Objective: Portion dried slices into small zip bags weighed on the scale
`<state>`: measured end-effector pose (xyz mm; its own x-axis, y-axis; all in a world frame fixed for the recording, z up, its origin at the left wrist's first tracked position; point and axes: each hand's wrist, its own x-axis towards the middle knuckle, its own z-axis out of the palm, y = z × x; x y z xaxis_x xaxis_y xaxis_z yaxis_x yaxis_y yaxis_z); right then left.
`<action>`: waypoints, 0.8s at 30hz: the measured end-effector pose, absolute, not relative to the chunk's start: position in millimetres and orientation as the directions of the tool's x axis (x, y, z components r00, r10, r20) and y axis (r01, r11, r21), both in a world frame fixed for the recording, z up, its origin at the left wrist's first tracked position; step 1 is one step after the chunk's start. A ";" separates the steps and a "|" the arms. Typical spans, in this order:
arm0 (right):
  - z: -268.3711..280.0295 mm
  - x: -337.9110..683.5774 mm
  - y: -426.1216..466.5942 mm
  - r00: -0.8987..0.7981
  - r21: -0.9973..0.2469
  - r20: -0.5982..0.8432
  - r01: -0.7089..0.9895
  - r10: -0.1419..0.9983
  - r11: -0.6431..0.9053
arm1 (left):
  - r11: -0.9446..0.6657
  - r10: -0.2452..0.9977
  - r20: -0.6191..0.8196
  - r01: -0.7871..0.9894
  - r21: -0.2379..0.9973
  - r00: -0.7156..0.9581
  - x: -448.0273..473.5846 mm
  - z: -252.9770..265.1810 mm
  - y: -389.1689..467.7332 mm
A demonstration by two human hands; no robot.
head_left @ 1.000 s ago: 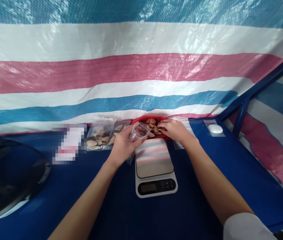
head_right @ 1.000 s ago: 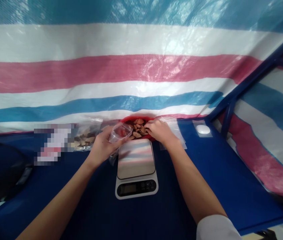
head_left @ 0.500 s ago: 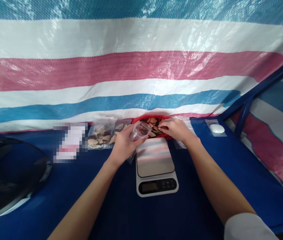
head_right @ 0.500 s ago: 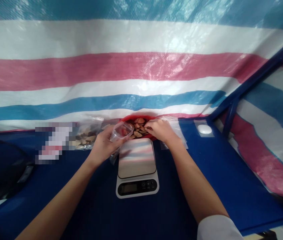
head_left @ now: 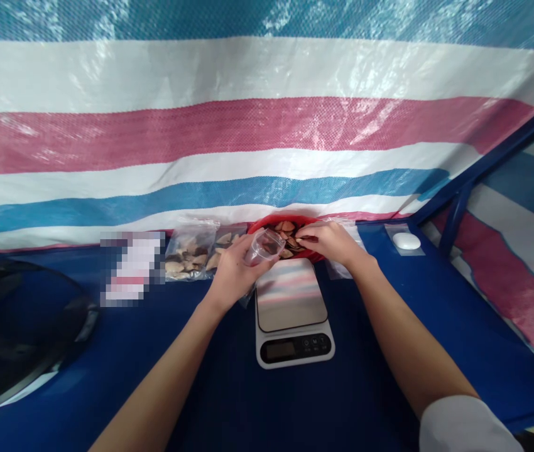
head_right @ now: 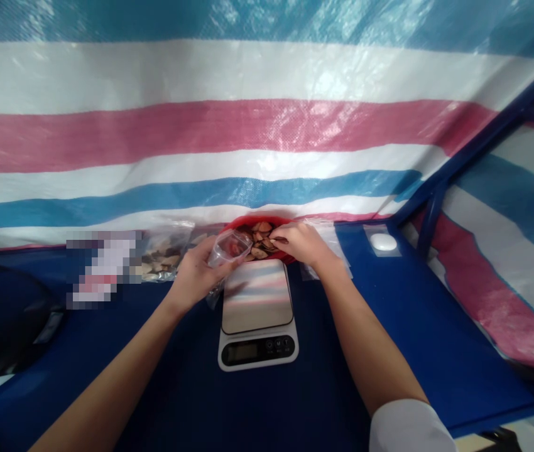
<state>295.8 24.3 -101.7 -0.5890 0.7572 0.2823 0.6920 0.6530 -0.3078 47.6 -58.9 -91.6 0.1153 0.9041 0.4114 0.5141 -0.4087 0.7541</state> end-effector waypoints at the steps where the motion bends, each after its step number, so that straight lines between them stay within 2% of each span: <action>1: -100.3 296.5 24.2 -0.582 -0.348 0.307 0.667 0.753 0.658 | -0.406 0.906 0.408 0.510 0.758 0.114 47.7 -92.0 -59.0; 7: -75.2 293.6 11.5 -0.492 -0.642 0.405 0.448 0.771 0.622 | -0.408 0.908 0.401 0.491 0.770 0.126 49.0 -90.5 -60.6; 11: -53.1 284.2 -5.6 -0.514 -0.718 0.434 0.299 0.740 0.629 | -0.437 0.898 0.405 0.462 0.772 0.171 50.6 -88.4 -62.0; 17: -43.9 269.8 -20.0 -0.599 -0.730 0.456 0.170 0.658 0.662 | -0.474 0.880 0.409 0.439 0.763 0.241 54.2 -86.7 -64.4; 24: -46.2 256.7 -23.4 -0.664 -0.603 0.423 0.300 0.616 0.739 | -0.475 0.880 0.399 0.431 0.767 0.258 53.8 -89.7 -64.1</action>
